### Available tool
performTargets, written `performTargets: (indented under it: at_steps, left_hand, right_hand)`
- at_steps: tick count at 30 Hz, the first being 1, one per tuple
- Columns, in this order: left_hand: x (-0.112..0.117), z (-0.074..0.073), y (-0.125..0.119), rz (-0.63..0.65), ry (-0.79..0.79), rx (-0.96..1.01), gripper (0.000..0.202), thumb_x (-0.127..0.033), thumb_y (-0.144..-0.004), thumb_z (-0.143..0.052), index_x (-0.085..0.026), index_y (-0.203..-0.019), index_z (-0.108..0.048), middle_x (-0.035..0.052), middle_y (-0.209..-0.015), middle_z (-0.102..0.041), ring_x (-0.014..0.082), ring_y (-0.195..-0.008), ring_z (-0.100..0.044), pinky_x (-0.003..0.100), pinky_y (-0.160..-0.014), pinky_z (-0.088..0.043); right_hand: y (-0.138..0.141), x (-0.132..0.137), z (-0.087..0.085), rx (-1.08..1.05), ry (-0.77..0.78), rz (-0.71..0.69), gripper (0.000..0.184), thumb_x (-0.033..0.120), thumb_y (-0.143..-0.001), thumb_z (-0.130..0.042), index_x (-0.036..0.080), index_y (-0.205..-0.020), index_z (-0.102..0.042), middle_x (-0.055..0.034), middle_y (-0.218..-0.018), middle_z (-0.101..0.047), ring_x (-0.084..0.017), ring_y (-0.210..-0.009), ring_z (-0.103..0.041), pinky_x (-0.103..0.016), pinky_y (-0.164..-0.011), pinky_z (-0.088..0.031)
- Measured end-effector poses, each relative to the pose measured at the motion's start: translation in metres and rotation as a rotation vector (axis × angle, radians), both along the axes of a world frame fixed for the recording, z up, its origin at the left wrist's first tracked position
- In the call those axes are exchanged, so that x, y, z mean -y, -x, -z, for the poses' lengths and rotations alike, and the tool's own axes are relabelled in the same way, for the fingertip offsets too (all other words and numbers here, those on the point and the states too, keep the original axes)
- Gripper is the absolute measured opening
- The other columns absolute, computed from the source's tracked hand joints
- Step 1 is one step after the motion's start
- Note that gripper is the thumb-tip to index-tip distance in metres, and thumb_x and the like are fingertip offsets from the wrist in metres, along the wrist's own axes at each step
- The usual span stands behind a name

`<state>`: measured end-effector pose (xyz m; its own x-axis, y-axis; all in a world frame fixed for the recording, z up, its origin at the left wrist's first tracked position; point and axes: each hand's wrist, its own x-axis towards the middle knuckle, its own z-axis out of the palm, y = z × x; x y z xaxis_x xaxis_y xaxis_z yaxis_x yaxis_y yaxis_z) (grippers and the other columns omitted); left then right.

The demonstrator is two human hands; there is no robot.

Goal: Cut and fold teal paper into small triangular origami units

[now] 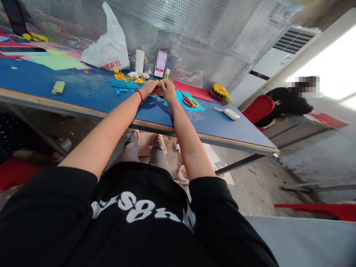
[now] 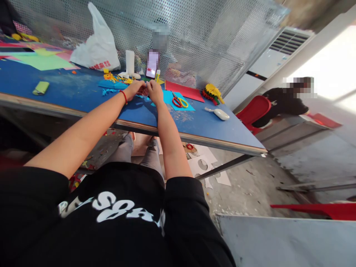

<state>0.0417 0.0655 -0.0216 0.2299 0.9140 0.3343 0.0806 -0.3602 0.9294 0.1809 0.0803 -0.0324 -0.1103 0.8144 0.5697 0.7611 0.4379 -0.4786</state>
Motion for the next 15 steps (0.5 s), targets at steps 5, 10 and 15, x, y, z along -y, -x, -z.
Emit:
performTargets:
  at_steps: [5, 10, 15]
  left_hand:
    - [0.004, -0.003, -0.001, 0.004, 0.157, -0.036, 0.037, -0.042, -0.108, -0.068, -0.014, -0.131, -0.067, 0.0109, -0.127, -0.069, 0.0249, -0.11, -0.071, 0.045, -0.096, -0.064]
    - [0.008, -0.006, -0.002, 0.002, 0.203, -0.021, 0.037, -0.041, -0.108, -0.067, -0.015, -0.134, -0.066, 0.0116, -0.132, -0.068, 0.0263, -0.115, -0.07, 0.047, -0.098, -0.064]
    - [0.01, -0.007, -0.003, -0.011, 0.206, 0.032, 0.036, -0.041, -0.108, -0.067, -0.014, -0.132, -0.066, 0.0112, -0.129, -0.069, 0.0249, -0.111, -0.071, 0.045, -0.096, -0.065]
  right_hand:
    - [-0.002, -0.013, 0.004, -0.083, 0.035, -0.023, 0.03, 0.035, -0.11, -0.058, 0.019, -0.086, -0.06, -0.003, -0.091, -0.064, -0.02, -0.092, -0.063, -0.038, -0.091, -0.054]
    - [-0.004, -0.021, 0.006, -0.17, 0.087, -0.079, 0.028, 0.042, -0.107, -0.067, 0.016, -0.115, -0.07, -0.0064, -0.112, -0.072, -0.019, -0.097, -0.07, -0.039, -0.09, -0.062]
    - [-0.006, -0.023, 0.005, -0.268, 0.157, -0.134, 0.026, 0.041, -0.108, -0.066, 0.015, -0.108, -0.07, -0.0038, -0.101, -0.071, -0.015, -0.086, -0.069, -0.033, -0.08, -0.062]
